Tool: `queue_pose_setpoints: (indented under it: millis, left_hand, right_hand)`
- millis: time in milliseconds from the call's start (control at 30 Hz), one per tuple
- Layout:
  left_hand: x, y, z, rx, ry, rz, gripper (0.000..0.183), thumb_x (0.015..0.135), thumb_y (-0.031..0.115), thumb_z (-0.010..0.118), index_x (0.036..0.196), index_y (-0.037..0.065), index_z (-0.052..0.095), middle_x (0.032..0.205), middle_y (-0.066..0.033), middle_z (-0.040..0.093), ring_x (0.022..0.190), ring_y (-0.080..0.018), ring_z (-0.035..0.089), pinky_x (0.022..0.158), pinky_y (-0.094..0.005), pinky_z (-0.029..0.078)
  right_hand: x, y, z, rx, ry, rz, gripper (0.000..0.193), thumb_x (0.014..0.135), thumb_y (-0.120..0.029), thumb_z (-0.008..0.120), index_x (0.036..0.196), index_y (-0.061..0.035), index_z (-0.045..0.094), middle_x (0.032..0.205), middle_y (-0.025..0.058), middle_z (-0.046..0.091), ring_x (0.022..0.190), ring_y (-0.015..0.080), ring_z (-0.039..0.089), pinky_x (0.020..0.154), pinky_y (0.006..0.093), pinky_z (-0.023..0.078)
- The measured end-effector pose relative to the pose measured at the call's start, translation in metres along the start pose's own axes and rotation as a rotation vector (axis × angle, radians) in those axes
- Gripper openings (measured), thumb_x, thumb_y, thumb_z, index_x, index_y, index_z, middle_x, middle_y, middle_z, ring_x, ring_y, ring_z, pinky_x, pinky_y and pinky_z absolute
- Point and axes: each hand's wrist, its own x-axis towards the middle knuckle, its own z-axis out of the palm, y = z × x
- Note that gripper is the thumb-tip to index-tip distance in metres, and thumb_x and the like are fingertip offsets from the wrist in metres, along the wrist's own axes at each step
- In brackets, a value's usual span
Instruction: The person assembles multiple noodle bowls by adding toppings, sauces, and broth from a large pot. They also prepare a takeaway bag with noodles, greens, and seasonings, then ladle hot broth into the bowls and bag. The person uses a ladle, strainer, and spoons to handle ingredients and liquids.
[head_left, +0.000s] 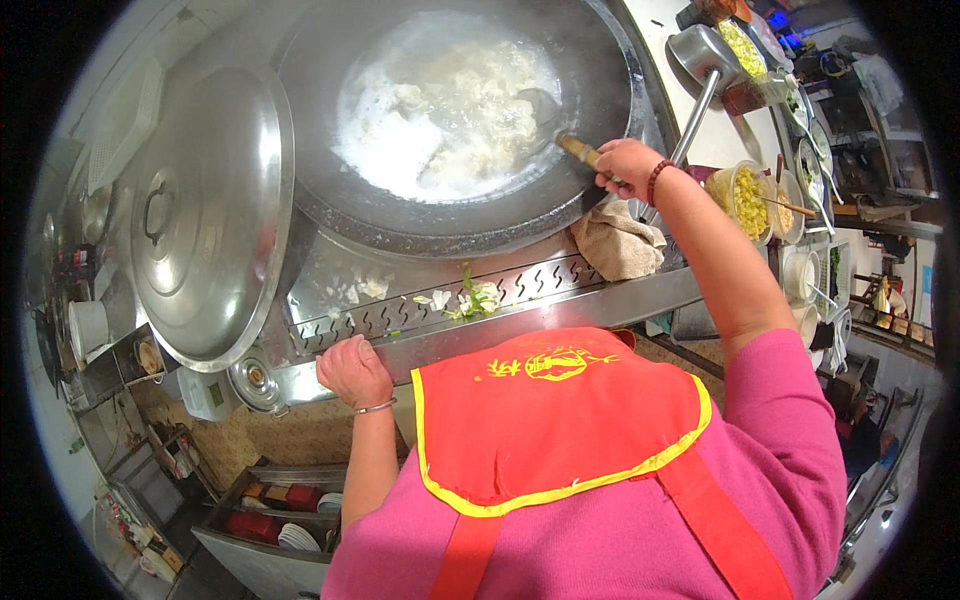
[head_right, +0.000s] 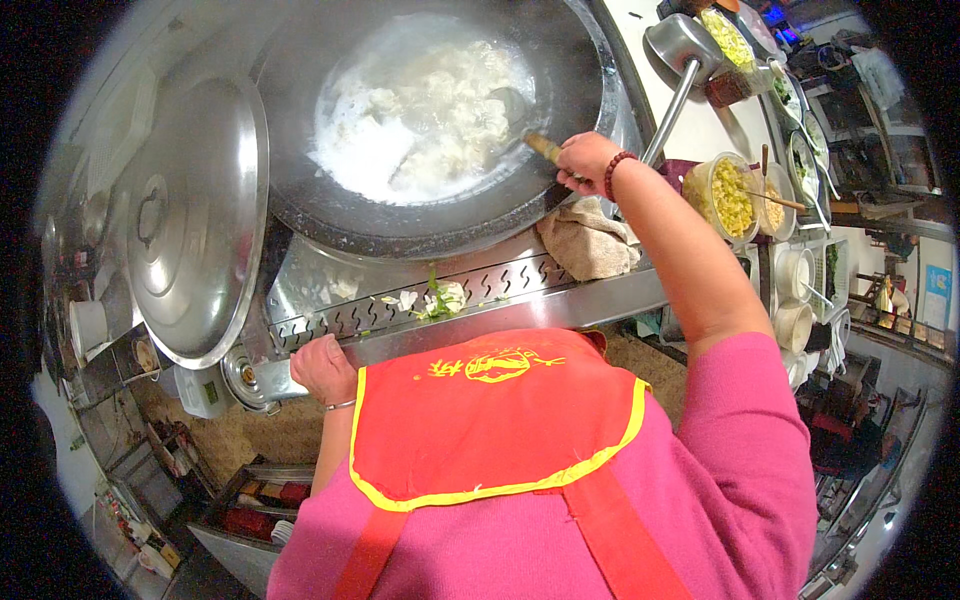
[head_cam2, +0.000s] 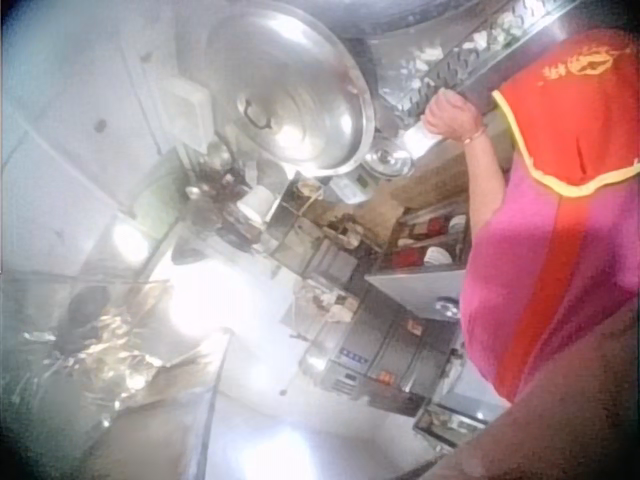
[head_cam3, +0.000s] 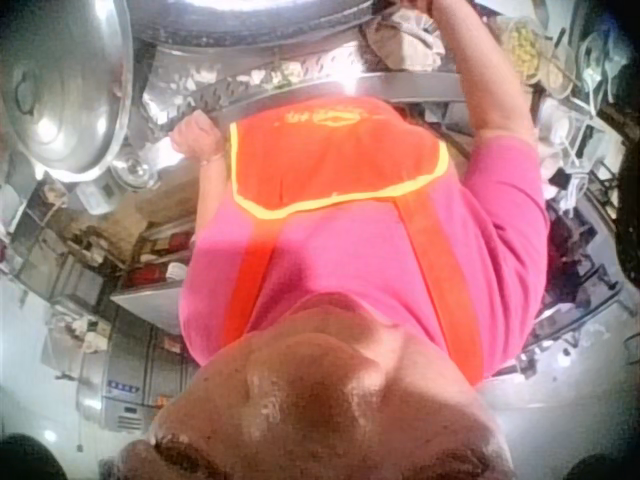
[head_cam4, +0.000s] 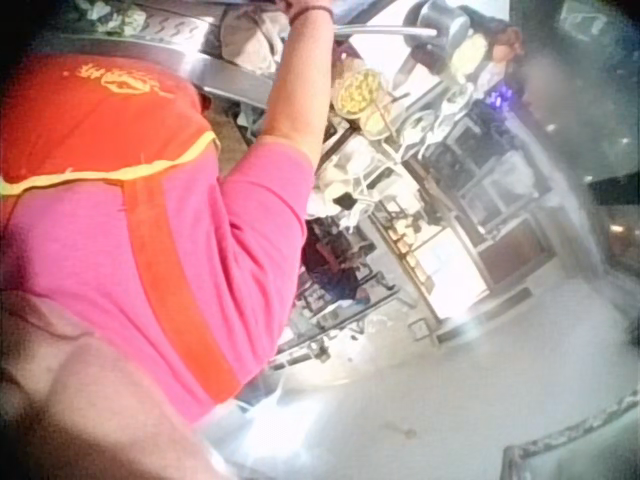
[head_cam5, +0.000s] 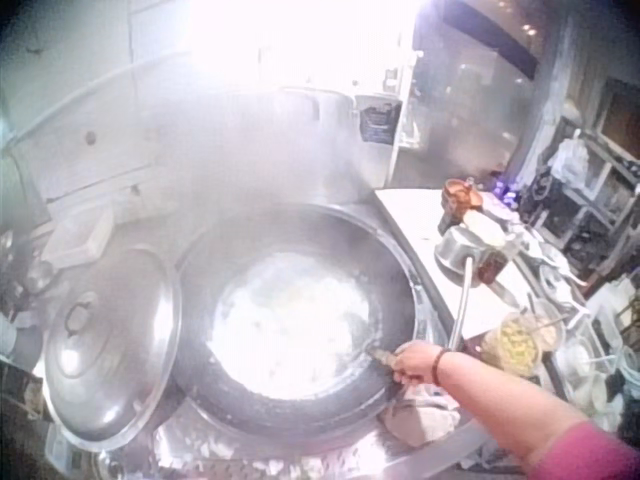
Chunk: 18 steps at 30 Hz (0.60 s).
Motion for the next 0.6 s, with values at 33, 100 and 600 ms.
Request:
queue_pose_setpoints:
  millis: [33, 100, 600]
  left_hand:
    - [0.0, -0.001, 0.0, -0.001, -0.022, -0.005, 0.03, 0.091, 0.032, 0.046, 0.088, 0.009, 0.066, 0.088, -0.0074, 0.063, 0.089, -0.0299, 0.056, 0.091, -0.0472, 0.036]
    - [0.0, -0.002, 0.0, -0.012, -0.057, -0.024, 0.031, 0.091, 0.032, 0.046, 0.088, 0.009, 0.066, 0.088, -0.0075, 0.064, 0.09, -0.0296, 0.057, 0.091, -0.0472, 0.036]
    - [-0.003, -0.001, 0.002, 0.021, -0.08, -0.054, 0.03, 0.091, 0.033, 0.045, 0.091, 0.011, 0.066, 0.092, -0.005, 0.064, 0.096, -0.028, 0.056, 0.099, -0.049, 0.03]
  right_hand:
    - [-0.001, 0.0, 0.009, 0.057, -0.038, 0.034, 0.01, 0.086, -0.009, 0.054, 0.096, -0.0074, 0.056, 0.077, 0.005, 0.06, 0.056, 0.0133, 0.055, 0.043, 0.0265, 0.041]
    - [-0.004, 0.003, 0.027, 0.105, -0.117, 0.066, 0.012, 0.086, -0.009, 0.053, 0.098, -0.0073, 0.057, 0.079, 0.0046, 0.061, 0.057, 0.012, 0.054, 0.044, 0.0257, 0.041]
    - [-0.031, -0.009, 0.037, -0.22, 0.036, -0.271, 0.015, 0.086, -0.009, 0.051, 0.098, -0.003, 0.059, 0.06, 0.007, 0.051, 0.044, 0.0166, 0.05, 0.038, 0.0342, 0.038]
